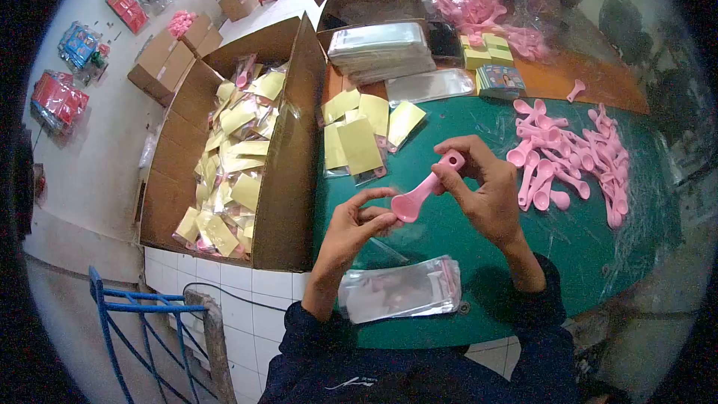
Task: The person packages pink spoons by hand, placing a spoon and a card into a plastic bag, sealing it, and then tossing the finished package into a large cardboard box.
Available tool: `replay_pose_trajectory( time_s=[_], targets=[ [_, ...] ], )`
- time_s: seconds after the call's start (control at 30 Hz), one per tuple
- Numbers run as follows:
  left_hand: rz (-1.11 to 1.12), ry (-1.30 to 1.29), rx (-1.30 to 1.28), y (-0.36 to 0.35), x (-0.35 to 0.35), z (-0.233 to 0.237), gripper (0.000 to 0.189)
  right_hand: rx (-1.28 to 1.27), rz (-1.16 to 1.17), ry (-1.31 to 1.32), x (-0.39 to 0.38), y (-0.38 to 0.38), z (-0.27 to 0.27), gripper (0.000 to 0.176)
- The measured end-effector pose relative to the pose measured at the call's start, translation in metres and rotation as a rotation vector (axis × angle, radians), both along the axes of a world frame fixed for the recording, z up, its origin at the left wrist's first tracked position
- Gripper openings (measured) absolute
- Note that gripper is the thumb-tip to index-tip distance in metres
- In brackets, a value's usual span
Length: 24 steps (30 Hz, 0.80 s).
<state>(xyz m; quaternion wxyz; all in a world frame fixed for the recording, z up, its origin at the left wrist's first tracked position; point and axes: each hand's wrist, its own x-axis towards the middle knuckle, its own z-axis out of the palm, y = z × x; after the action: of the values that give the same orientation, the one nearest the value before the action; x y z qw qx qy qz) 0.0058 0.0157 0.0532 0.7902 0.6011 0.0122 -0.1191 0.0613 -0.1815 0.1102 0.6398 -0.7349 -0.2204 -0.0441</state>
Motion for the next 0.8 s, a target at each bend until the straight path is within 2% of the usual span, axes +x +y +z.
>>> replay_pose_trajectory(
  time_s=[0.17, 0.27, 0.37, 0.57, 0.67, 0.77, 0.8],
  targets=[
    [0.017, -0.03, -0.023, -0.003, 0.003, 0.0, 0.037, 0.033, -0.04, -0.028, -0.002, 0.0, -0.001, 0.018],
    [0.047, -0.025, 0.019, -0.004, 0.003, 0.005, 0.037, 0.166, -0.139, -0.056, -0.004, -0.001, 0.006, 0.017],
    [0.031, -0.057, 0.067, -0.003, 0.003, 0.005, 0.037, 0.164, -0.11, -0.06, -0.005, -0.003, 0.007, 0.019],
    [0.018, -0.013, 0.01, -0.005, 0.004, 0.008, 0.036, -0.034, -0.027, -0.036, -0.002, -0.003, 0.001, 0.025],
    [-0.028, -0.062, -0.093, -0.011, 0.007, 0.011, 0.037, -0.039, 0.011, 0.018, -0.003, 0.002, 0.003, 0.026],
    [-0.063, -0.113, -0.09, -0.017, 0.011, 0.025, 0.03, -0.036, -0.017, 0.028, -0.002, 0.002, -0.001, 0.026],
    [-0.112, -0.133, -0.013, -0.015, 0.014, 0.022, 0.03, -0.006, -0.035, 0.012, -0.002, 0.001, -0.002, 0.027]
  ],
)
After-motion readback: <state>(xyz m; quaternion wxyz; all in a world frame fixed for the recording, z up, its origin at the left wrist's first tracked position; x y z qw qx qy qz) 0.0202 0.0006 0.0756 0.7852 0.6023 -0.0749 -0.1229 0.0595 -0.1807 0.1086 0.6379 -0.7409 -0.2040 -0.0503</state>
